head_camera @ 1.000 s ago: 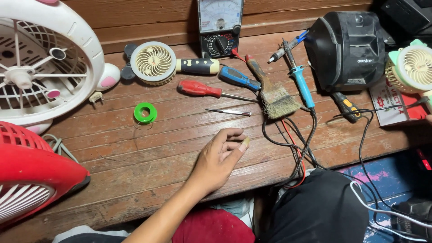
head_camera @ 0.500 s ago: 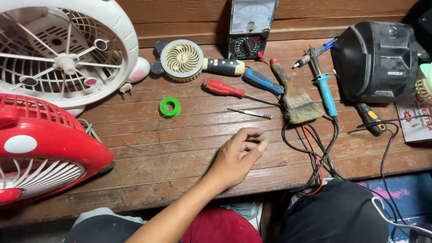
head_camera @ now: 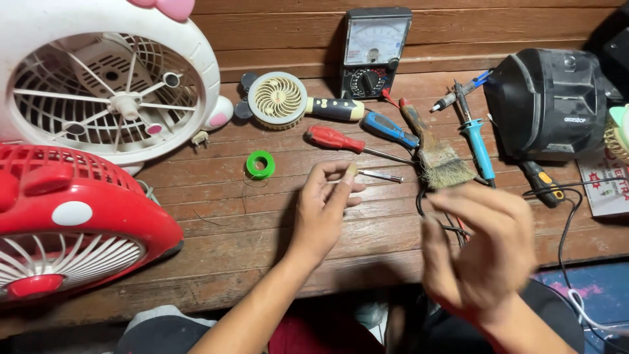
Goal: Reassembling the plastic housing and internal components of a small portable electric fan using a screwdriver.
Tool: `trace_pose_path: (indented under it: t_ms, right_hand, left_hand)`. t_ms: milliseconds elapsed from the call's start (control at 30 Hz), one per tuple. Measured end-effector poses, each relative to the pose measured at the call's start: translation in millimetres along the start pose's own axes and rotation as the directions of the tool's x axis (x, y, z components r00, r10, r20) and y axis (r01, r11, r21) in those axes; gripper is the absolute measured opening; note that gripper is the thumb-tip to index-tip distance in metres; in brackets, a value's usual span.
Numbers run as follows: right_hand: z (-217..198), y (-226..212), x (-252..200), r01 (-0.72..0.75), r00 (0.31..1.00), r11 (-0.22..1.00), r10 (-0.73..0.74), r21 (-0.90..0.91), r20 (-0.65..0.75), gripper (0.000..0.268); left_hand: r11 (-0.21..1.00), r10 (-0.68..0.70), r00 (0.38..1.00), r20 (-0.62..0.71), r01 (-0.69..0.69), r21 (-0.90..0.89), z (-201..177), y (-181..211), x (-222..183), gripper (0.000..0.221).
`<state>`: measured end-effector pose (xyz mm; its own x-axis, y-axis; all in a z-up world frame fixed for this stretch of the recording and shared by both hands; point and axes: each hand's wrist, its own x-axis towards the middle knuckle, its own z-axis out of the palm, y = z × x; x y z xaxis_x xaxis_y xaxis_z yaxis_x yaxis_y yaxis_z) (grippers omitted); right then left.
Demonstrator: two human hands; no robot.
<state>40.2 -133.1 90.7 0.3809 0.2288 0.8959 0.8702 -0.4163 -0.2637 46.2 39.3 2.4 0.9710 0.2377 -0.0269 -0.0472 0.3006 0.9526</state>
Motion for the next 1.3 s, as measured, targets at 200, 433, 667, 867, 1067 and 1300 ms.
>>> trace_pose_path:
  t_ms: [200, 433, 667, 867, 1067, 1300]
  right_hand:
    - [97, 95, 21, -0.008, 0.915, 0.979, 0.089, -0.203, 0.393, 0.025]
    - [165, 133, 40, 0.037, 0.745, 0.909, 0.251, -0.414, 0.618, 0.04]
    - [188, 152, 28, 0.143, 0.693, 0.869, 0.254, -0.473, 0.675, 0.038]
    - [168, 152, 14, 0.039, 0.779, 0.918, 0.22, -0.395, 0.587, 0.042]
    - [116, 122, 20, -0.061, 0.799, 0.949, 0.232, -0.309, 0.555, 0.039]
    - [63, 56, 19, -0.9, 0.268, 0.432, 0.654, -0.059, 0.707, 0.029]
  left_hand:
    - [0.998, -0.061, 0.955, -0.292, 0.049, -0.05, -15, 20, 8, 0.03]
    - [0.963, -0.241, 0.887, -0.395, 0.17, -0.208, -18, 31, 7, 0.026]
    - [0.936, -0.313, 0.865, -0.393, 0.211, -0.281, -20, 25, 8, 0.026]
    - [0.924, -0.344, 0.854, -0.39, 0.234, -0.302, -19, 24, 7, 0.027]
    - [0.914, -0.317, 0.907, -0.276, 0.215, -0.343, -11, 36, 3, 0.047]
    - [0.968, -0.047, 0.998, -0.042, 0.035, -0.249, -8, 31, -3, 0.055]
